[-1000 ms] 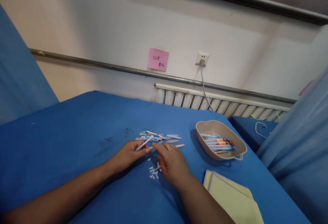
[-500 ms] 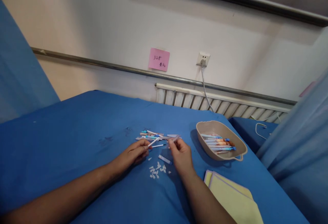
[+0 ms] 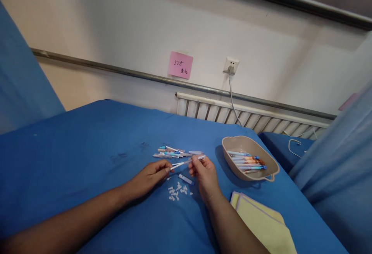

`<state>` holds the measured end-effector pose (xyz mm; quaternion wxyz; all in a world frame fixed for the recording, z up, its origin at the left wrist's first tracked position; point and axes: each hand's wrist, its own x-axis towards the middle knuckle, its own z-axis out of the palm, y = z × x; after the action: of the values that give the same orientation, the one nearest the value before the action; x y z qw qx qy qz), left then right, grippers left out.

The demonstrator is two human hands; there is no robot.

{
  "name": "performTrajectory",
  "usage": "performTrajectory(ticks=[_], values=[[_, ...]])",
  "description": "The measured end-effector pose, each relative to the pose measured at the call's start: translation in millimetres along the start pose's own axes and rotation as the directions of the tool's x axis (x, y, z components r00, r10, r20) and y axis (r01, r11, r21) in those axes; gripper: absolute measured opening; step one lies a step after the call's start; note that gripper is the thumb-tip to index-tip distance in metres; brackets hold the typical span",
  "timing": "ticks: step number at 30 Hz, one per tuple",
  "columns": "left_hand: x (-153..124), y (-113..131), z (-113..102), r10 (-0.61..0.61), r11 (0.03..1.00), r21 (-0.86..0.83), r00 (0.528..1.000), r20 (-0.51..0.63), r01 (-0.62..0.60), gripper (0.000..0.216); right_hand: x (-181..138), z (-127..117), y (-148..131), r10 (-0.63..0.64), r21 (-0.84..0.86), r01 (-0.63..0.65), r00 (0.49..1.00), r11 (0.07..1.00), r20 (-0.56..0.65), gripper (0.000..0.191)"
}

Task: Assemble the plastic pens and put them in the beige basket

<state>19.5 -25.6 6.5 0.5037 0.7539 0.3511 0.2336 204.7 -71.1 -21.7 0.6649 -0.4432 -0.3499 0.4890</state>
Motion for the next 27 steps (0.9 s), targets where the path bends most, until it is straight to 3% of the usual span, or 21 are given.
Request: performTrajectory(ticks=[14,20,24,27], values=[[-3,-1,0,0.100,0.993,0.066,0.995,-0.015,-0.099,0.025,-1,1,1,0.056,0.002,-0.056,0.998,0.998,0.015,0.031],[-1,-8,3,0.083,0.996,-0.014,0.996,-0.031,-0.084,0.023,-7,2,1,0.114,-0.130,-0.088,0.972,0.988,0.207,0.030],[0,-14,3,0.069,0.996,-0.047,0.996,-0.065,-0.072,0.023,-7,-1,-3,0.140,-0.239,-0.077,0.955,0.968,0.260,0.029],[0,-15,1,0.087,0.996,0.034,0.993,-0.075,-0.084,0.017,-5,-3,-5,0.134,-0.326,-0.038,0.951,0.945,0.278,0.028]])
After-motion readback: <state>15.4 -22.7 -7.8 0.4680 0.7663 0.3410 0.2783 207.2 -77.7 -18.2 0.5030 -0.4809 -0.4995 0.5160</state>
